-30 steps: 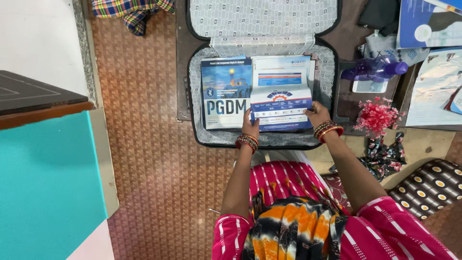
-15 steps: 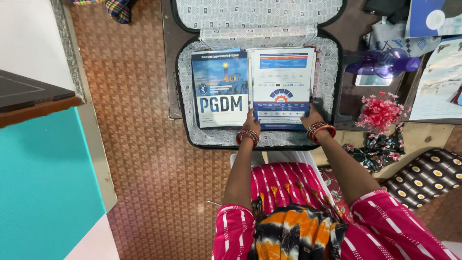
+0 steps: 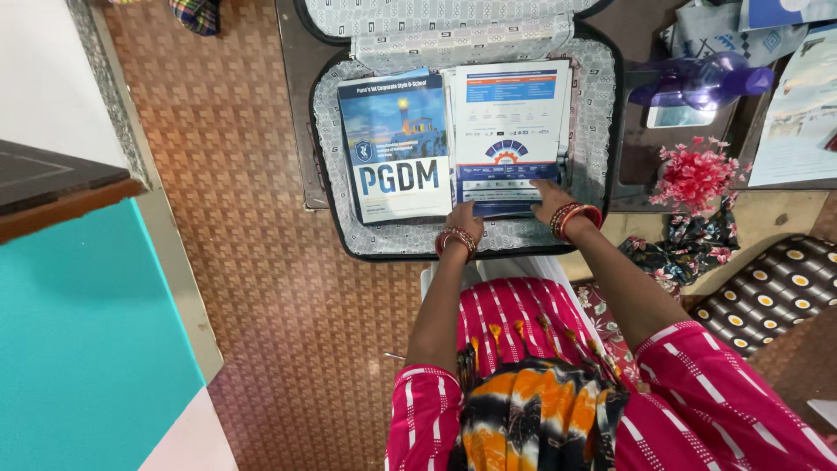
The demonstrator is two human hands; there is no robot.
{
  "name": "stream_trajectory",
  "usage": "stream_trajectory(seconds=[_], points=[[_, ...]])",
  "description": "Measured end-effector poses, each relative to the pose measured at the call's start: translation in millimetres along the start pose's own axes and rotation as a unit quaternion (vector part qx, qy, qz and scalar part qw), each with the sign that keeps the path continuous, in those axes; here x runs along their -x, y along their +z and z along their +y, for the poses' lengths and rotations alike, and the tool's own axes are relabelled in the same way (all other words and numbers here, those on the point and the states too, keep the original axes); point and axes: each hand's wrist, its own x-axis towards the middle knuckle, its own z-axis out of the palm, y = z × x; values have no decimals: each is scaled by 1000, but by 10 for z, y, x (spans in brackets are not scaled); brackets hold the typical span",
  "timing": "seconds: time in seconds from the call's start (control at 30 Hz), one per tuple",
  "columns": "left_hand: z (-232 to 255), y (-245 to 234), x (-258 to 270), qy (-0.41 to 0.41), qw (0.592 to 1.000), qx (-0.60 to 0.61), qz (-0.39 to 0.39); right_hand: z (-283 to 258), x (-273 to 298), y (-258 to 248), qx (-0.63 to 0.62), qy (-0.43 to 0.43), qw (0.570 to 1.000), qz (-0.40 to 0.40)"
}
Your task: The person organizes and packs documents, brochures, and books into a suitcase, placing them into specific pockets and sections.
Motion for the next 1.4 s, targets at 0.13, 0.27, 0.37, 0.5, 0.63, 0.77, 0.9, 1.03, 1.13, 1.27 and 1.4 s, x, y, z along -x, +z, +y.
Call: stream_trajectory(seconds=[0.13, 0.27, 0.37, 0.5, 0.63, 0.77, 0.9, 1.03, 1.13, 1.27, 1.4], points=[[132, -260, 281, 27, 999, -6, 20, -15, 148, -58, -115, -15, 993, 10], [178, -573, 685, 148, 980, 97, 94, -162, 505, -164, -121, -28, 991, 57], [152, -781, 947, 182, 963, 175, 90, -246, 839, -149, -143, -44, 980, 134], [64, -959, 1151, 169, 966, 197, 17, -293, 1252, 86, -288, -57, 939, 181], [110, -1049, 1274, 172, 967, 186, -21, -281, 1598, 326, -464, -45, 869, 169], [322, -1191, 1365, 219, 962, 163, 2, -258, 1885, 301, -441, -25, 878, 185], [569, -1123, 1550, 240, 949, 204, 10, -79, 2101, 166, -424, -73, 873, 231], [802, -725, 1727, 225, 955, 194, -16, 245, 2463, 145, -441, -133, 844, 274], [922, -160, 1892, 276, 938, 209, -36, 604, 2820, 287, -490, -94, 820, 279], [1153, 808, 2180, 293, 916, 251, -113, 1280, 3368, 636, -552, -36, 784, 283], [1349, 1663, 2462, 334, 896, 251, -152, 1916, 3862, 1092, -572, -10, 752, 327]])
